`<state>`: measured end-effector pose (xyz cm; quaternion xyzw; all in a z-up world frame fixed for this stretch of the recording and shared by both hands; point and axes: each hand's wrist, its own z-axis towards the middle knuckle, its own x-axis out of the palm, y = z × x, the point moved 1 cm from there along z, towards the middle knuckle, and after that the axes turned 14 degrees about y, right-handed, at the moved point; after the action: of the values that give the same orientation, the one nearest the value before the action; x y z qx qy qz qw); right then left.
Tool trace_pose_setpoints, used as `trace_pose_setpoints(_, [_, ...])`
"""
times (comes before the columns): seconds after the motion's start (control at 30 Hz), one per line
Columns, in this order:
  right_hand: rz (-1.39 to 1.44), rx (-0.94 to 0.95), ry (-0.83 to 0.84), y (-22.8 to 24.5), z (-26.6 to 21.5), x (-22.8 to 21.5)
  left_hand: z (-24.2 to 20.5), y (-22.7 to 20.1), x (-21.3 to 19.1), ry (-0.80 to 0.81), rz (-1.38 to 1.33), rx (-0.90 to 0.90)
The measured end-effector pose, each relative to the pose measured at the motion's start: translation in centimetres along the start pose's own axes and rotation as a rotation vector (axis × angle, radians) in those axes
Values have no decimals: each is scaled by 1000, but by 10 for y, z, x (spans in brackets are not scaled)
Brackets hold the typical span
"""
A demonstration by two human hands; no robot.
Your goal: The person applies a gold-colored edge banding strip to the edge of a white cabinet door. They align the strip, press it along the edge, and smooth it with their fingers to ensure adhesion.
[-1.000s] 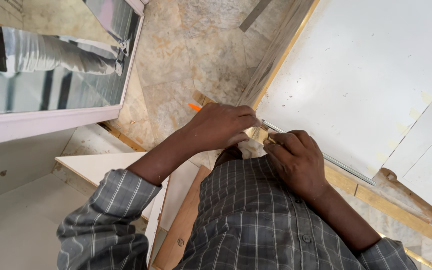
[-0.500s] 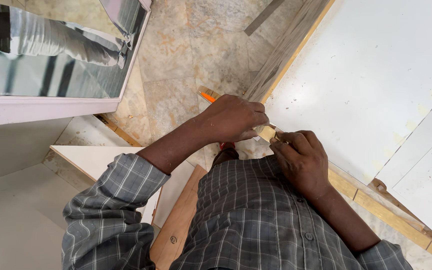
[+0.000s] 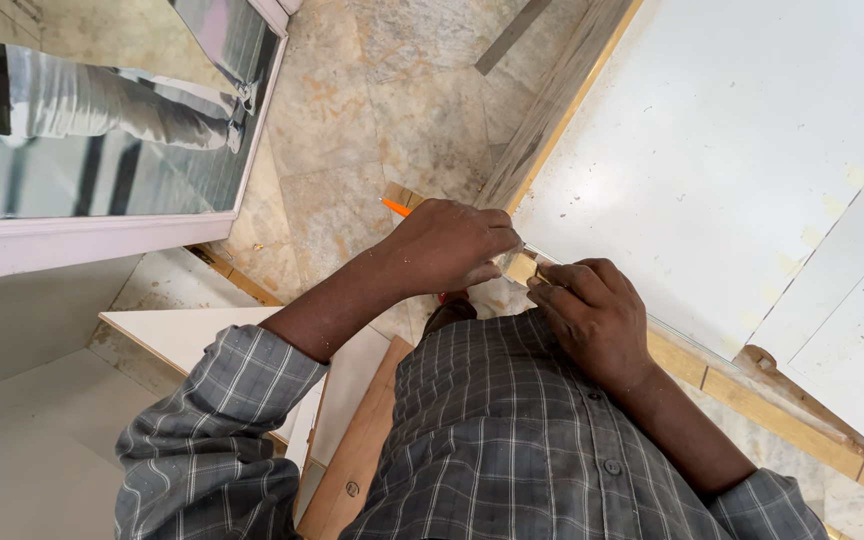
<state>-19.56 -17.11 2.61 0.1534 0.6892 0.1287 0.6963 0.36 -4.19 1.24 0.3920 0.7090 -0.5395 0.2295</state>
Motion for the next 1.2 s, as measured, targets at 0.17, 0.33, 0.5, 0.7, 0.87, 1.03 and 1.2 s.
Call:
trace_pose_setpoints(0.17, [-6,2,-2,0,0,1,-10,-1,-10,-117,-73,48])
trace_pose_setpoints(0.33, [-18,-3,-9,1,-1,3,-15,1,-4,-206,-60,-82])
trace_pose_setpoints(0.5, [-25,-8,-10,1,-2,7,-24,-25,28,-471,19,-166])
trace_pose_setpoints(0.7, [-17,-15,2,2,-3,10,-39,-59,60,-618,178,-55])
trace_pose_setpoints(0.87, [-3,-26,3,2,-2,11,-39,-65,71,-510,307,-163])
trace_pose_setpoints(1.03, [13,-19,-6,4,-2,10,-38,-70,75,-450,305,-201])
trace_pose_setpoints(1.2, [43,-31,-38,4,3,10,-39,-74,71,-409,382,-261])
